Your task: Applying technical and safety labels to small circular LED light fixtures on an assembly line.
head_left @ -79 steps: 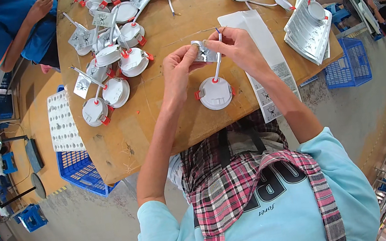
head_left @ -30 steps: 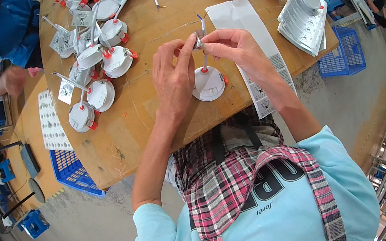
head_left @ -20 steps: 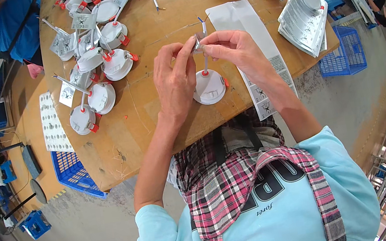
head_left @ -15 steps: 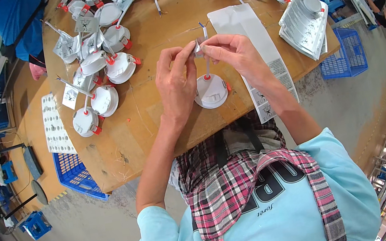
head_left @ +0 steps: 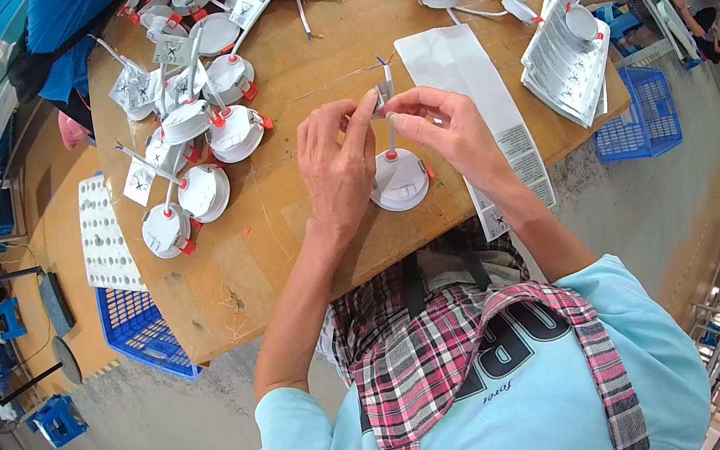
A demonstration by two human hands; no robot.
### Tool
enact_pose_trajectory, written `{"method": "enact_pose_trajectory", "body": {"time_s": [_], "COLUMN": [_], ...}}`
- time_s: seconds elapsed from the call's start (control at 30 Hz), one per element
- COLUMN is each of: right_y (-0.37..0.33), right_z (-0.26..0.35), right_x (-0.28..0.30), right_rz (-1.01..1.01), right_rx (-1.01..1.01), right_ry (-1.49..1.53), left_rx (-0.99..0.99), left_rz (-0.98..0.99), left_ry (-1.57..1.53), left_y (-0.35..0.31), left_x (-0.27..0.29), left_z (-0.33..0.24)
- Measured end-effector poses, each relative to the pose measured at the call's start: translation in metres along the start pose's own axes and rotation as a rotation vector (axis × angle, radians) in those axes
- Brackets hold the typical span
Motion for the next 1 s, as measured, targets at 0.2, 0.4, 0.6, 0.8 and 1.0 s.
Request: {"method": "enact_pose_trajectory", "body": {"time_s": [0.2,0.4,0.6,0.8,1.0], "right_y": [0.0047,0.008,0.0069,0.0081,0.0079], "right_z": [0.0014,-0.0001,-0.0015,-0.002,-0.0059], "right_x": [0.0,-0.0007,-0.0007,0.0005,0.0015], "right_rz": [0.014,0.032,0.016,0.02,0.027], "right_rx": [-0.05,-0.025,-0.052,-0.04,-0.042], "right_ry": [-0.032,-0.051,-0.031,-0.041,-0.023], "left_rx": [-0.037,-0.043,-0.045,-0.003,0.022], "left_rz": [0.008,-0.001,0.007,0.019,0.029], "left_ry": [0.031,0.042,0.044,0.041,0.031], "left_y": [-0.0001,-0.0013,0.0,-0.0003,-0.0005], "left_x": [-0.0027,-0.0029,-0.0034,-0.0041,-0.0056], "left_z": [-0.0008,0.0016,-0.0008,0.0001,0.0011]}}
Point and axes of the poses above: each hand's wrist, its own y-axis towards the middle knuckle, its own x-axis out of the back of the hand, z = x × y, the point moved 6 cm from there along y, towards the middle knuckle, and after that the axes turned 12 degrees about x, right-handed, at the moved point
